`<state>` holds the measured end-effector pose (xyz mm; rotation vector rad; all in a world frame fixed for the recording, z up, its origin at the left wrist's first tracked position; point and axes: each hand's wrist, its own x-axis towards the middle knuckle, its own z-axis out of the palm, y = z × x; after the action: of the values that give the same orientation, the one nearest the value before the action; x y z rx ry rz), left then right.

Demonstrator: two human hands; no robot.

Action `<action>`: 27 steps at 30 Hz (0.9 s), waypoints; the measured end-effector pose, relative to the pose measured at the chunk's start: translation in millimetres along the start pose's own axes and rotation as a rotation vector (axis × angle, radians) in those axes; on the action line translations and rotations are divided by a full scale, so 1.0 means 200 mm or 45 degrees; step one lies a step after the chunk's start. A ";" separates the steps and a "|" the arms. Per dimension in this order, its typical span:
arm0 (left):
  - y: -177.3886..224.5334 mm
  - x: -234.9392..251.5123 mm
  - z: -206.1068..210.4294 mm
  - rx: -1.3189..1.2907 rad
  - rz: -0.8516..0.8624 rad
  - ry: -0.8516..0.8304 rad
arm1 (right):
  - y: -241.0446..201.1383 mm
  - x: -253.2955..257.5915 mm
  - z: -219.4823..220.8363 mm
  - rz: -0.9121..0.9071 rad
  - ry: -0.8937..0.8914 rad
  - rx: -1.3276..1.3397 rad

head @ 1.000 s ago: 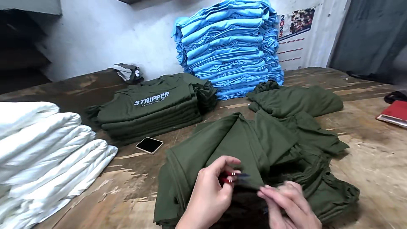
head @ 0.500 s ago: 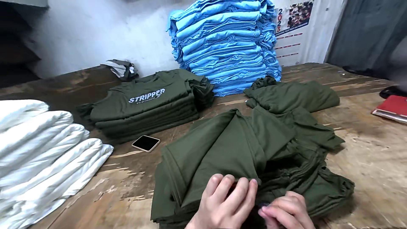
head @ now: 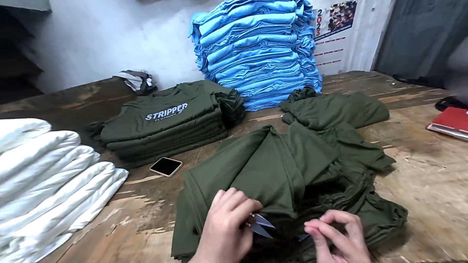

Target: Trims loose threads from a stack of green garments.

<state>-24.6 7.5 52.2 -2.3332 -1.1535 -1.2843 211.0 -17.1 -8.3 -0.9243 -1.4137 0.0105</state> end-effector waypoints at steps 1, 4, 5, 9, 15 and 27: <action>-0.03 0.00 -0.02 -0.020 -0.016 0.002 | 0.01 0.00 0.00 0.043 -0.028 0.012; -0.10 0.05 -0.11 -0.074 -0.004 -0.015 | 0.04 0.03 0.02 0.065 -0.233 -0.002; -0.13 0.07 -0.15 -0.105 -0.004 -0.052 | 0.04 0.03 0.03 0.022 -0.297 -0.027; -0.27 0.14 -0.24 -0.175 -0.262 0.005 | 0.08 0.06 0.10 -0.181 -0.316 0.061; -0.47 0.09 -0.30 -0.104 -0.902 0.428 | 0.10 0.22 -0.25 -0.084 -1.112 0.183; 0.17 0.03 -0.05 -0.014 -0.211 0.141 | 0.12 0.14 0.07 -0.602 -0.261 -0.118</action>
<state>-3.7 -17.8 68.9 -2.1819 -1.3291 -1.4580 218.3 20.5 0.1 -0.6571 -1.8086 -0.3251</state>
